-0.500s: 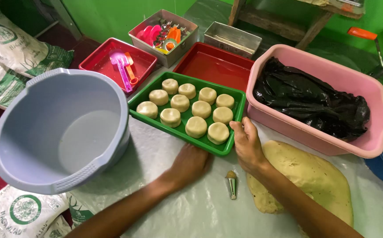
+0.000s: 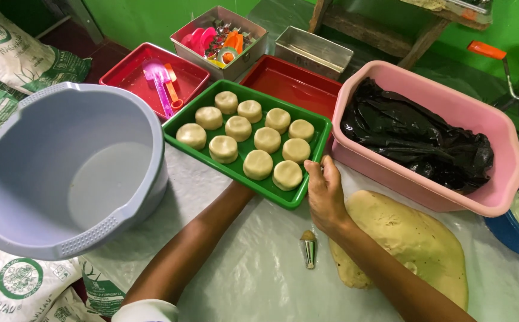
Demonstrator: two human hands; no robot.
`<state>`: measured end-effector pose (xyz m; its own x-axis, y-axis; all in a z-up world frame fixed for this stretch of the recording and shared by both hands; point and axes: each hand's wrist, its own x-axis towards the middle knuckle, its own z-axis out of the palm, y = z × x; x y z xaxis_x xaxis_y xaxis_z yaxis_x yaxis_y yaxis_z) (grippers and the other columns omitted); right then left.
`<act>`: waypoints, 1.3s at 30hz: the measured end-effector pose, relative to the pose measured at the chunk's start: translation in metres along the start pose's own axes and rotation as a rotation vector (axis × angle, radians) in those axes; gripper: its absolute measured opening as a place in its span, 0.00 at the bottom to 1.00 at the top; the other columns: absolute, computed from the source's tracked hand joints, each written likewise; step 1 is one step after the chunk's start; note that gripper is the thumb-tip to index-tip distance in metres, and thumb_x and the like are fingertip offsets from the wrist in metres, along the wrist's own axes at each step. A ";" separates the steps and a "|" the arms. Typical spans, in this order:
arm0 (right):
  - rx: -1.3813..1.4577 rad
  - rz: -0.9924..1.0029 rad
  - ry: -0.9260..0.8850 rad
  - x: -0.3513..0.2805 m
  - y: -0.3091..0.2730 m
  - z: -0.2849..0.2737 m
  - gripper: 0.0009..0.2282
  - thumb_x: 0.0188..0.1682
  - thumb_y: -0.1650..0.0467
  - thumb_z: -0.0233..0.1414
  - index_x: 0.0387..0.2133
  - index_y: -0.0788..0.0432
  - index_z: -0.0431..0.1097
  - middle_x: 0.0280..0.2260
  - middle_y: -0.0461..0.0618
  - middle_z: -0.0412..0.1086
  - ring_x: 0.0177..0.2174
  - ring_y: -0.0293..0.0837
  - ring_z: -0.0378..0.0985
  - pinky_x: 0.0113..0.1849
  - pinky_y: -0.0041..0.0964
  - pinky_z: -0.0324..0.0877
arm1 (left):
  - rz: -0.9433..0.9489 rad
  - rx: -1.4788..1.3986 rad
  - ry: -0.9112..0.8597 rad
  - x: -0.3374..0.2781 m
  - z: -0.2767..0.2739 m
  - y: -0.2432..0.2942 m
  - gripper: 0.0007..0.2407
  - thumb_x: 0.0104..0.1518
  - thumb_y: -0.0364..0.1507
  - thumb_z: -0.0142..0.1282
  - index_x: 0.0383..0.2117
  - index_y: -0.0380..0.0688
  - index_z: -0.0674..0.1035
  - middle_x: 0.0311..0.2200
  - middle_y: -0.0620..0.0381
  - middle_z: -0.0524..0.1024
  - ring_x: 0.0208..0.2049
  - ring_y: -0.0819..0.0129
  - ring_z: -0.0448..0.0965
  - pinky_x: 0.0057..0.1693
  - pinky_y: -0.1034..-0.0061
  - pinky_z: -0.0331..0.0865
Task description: Kneading a large lump of dough and rolling small pieces into round balls for pastries.
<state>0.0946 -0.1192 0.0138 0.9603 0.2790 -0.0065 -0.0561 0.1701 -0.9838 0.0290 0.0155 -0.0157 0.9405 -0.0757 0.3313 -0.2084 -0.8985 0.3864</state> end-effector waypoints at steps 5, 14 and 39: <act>-0.078 -0.044 0.090 0.007 0.005 0.006 0.07 0.52 0.69 0.51 0.26 0.53 0.62 0.18 0.39 0.59 0.19 0.30 0.62 0.23 0.25 0.65 | 0.021 0.043 0.022 0.006 0.003 -0.008 0.13 0.55 0.21 0.47 0.46 0.41 0.76 0.41 0.39 0.75 0.48 0.39 0.74 0.58 0.40 0.57; -0.154 -0.080 0.135 0.008 -0.004 0.015 0.08 0.52 0.68 0.52 0.25 0.52 0.61 0.20 0.38 0.56 0.22 0.30 0.60 0.25 0.24 0.61 | 0.053 0.121 0.053 -0.001 0.006 -0.019 0.18 0.55 0.19 0.44 0.54 0.43 0.74 0.48 0.39 0.72 0.55 0.38 0.69 0.63 0.35 0.51; -0.143 0.134 0.104 0.042 0.033 0.024 0.10 0.52 0.67 0.46 0.32 0.63 0.63 0.30 0.48 0.64 0.30 0.38 0.61 0.35 0.33 0.63 | -0.011 -0.184 0.024 -0.118 -0.042 0.023 0.11 0.35 0.16 0.58 0.26 0.43 0.80 0.26 0.57 0.71 0.35 0.60 0.74 0.72 0.42 0.48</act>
<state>0.1264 -0.0795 -0.0144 0.9704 0.1895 -0.1499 -0.1528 0.0007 -0.9883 -0.0981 0.0221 -0.0093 0.9368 -0.0537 0.3456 -0.2456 -0.8046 0.5407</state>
